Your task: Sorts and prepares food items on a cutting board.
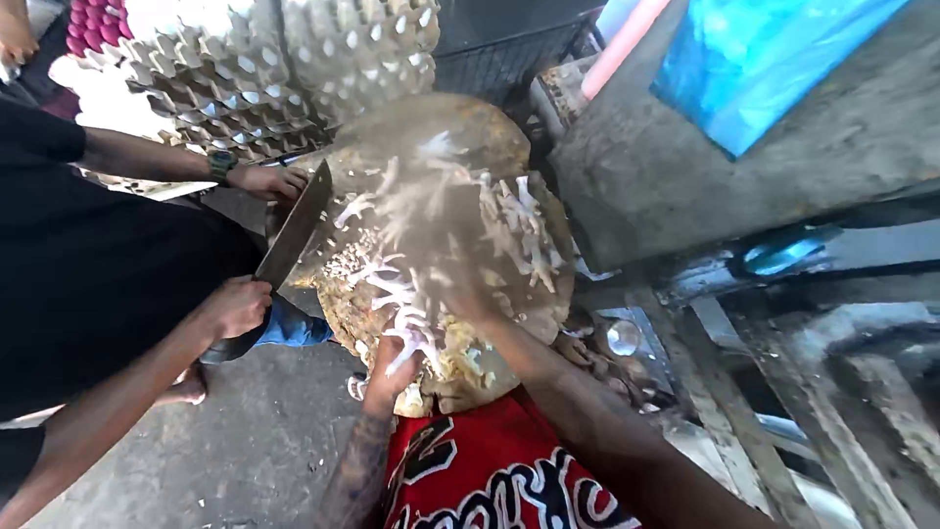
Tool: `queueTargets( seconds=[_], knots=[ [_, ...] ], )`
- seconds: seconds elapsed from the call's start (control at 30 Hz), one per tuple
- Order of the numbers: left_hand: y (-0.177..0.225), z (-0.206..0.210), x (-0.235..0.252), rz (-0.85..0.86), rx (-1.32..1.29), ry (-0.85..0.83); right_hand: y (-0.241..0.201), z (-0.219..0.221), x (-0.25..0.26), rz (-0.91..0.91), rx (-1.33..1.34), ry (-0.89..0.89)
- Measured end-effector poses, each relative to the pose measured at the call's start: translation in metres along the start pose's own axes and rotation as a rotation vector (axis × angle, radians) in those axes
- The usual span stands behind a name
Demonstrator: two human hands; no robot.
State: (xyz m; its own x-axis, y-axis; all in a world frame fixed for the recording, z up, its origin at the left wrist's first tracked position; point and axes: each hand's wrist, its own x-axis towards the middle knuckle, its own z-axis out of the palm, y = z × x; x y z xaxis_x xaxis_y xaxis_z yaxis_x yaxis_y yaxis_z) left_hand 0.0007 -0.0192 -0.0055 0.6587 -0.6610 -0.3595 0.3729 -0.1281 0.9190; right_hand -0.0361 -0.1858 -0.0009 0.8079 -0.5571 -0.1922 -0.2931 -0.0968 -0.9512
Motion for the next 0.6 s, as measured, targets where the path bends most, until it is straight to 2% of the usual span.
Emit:
queueTargets(
  seconds=[0.1,0.17,0.2,0.27,0.33,0.37,0.47,0.6],
  knots=[
    [0.011,-0.001,-0.022,-0.071,-0.061,0.037,-0.006,-0.019,0.027,0.190,0.158,0.151],
    [0.010,-0.004,-0.033,-0.082,-0.160,0.067,-0.012,-0.037,0.044,0.205,0.279,0.227],
    [0.007,-0.007,-0.034,-0.077,-0.216,0.074,-0.012,-0.045,0.043,0.173,0.286,0.155],
    [0.006,-0.013,-0.029,-0.072,-0.284,0.079,-0.018,-0.053,0.022,0.155,0.204,-0.165],
    [0.007,-0.015,-0.023,-0.072,-0.301,0.062,-0.022,-0.039,-0.006,0.127,0.217,-0.418],
    [0.007,-0.013,-0.021,-0.093,-0.285,0.048,-0.022,-0.029,-0.018,0.114,0.265,-0.466],
    [0.006,-0.008,-0.021,-0.127,-0.309,0.000,-0.015,-0.003,-0.029,0.047,0.369,-0.364],
    [0.006,-0.006,-0.023,-0.163,-0.320,0.025,-0.004,0.001,-0.024,-0.088,0.046,-0.201]
  ],
)
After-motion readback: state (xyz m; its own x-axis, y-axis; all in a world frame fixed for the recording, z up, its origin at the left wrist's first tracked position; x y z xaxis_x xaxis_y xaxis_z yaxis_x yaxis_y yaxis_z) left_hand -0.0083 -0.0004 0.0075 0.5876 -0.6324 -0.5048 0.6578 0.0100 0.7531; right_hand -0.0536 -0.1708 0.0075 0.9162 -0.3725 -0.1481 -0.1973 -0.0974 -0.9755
